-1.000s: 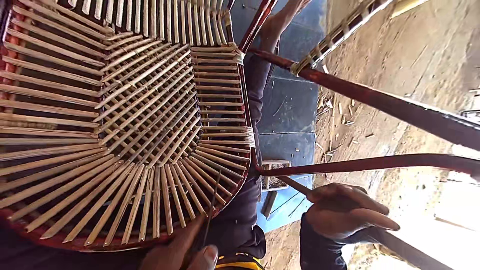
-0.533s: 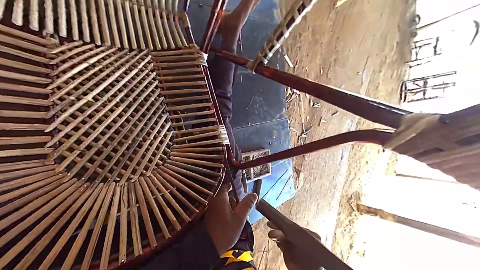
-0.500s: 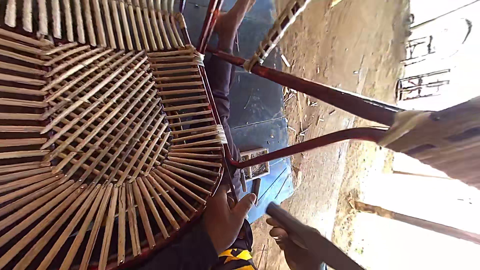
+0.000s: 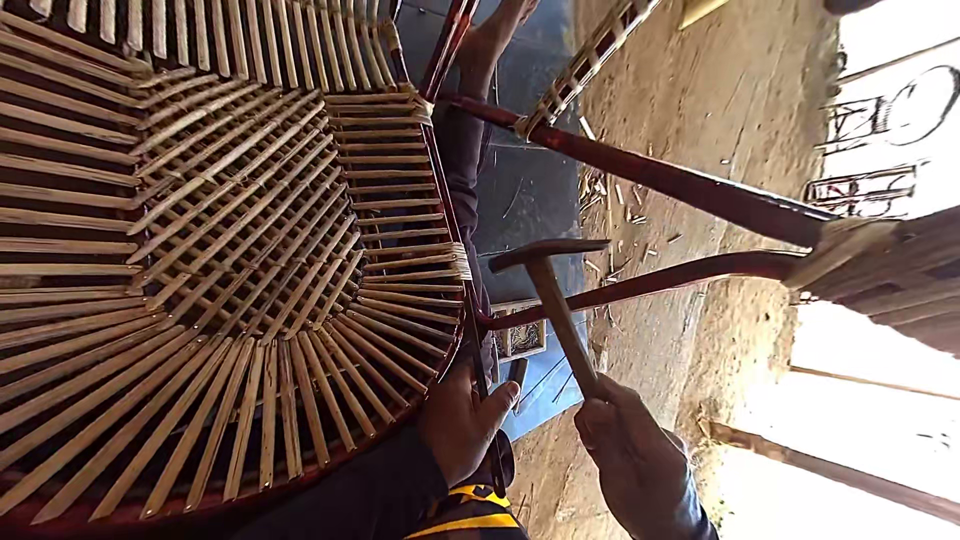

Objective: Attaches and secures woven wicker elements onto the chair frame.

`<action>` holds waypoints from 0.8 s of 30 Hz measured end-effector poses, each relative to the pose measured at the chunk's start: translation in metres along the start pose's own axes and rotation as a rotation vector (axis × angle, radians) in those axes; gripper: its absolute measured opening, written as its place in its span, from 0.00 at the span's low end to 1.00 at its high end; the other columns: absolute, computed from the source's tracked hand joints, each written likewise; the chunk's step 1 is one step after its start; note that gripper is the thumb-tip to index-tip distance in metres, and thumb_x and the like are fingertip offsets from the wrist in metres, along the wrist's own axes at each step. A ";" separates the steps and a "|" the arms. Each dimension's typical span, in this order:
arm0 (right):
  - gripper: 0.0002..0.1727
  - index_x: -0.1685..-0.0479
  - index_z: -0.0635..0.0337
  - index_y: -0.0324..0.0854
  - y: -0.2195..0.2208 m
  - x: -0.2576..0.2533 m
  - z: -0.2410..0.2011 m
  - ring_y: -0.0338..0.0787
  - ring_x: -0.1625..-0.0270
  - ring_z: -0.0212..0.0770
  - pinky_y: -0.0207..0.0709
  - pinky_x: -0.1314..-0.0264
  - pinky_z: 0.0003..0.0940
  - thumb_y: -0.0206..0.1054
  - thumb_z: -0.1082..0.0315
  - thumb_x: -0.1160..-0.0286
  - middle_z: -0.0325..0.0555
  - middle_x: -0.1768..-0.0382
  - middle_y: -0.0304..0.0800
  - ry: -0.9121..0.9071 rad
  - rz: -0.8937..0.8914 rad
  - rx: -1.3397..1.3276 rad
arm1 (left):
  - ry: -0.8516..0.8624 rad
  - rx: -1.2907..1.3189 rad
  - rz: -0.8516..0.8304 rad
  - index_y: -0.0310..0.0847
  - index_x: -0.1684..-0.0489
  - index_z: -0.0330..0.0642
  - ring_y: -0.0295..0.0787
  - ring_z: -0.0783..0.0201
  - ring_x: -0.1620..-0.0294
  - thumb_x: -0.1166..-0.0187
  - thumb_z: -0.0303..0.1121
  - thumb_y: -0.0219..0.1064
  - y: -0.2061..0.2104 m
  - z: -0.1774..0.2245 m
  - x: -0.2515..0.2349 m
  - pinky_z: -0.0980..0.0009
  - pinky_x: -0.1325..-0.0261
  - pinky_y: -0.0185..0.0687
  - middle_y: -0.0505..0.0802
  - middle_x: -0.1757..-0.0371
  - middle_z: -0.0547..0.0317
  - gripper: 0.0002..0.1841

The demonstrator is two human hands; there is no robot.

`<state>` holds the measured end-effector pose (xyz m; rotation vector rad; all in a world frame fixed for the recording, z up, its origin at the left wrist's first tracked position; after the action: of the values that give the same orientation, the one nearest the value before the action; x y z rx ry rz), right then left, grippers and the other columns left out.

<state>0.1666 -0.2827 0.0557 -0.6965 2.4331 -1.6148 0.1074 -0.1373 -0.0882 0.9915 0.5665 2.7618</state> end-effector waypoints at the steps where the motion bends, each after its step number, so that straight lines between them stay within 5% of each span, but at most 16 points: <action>1: 0.23 0.28 0.50 0.79 0.001 0.002 0.001 0.80 0.80 0.31 0.78 0.81 0.34 0.47 0.49 0.05 0.35 0.78 0.80 -0.004 -0.007 0.035 | 0.004 -0.003 -0.001 0.80 0.44 0.44 0.86 0.66 0.81 0.17 0.60 0.63 0.001 -0.001 0.000 0.66 0.72 0.88 0.88 0.77 0.62 0.26; 24: 0.23 0.30 0.52 0.81 0.008 0.006 0.008 0.82 0.79 0.30 0.78 0.80 0.33 0.49 0.50 0.06 0.36 0.78 0.82 -0.020 -0.001 0.091 | 0.002 0.043 0.011 0.79 0.45 0.45 0.85 0.64 0.84 0.17 0.60 0.63 0.000 -0.002 0.002 0.65 0.78 0.88 0.87 0.77 0.60 0.25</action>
<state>0.1619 -0.2897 0.0462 -0.6968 2.3291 -1.6978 0.1045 -0.1372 -0.0883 1.0040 0.6256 2.7712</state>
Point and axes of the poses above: each hand's wrist, its own x-axis away from the middle knuckle, its own y-axis out of the palm, z = x × y, the point moved 6 cm from there along -x, towards the middle knuckle
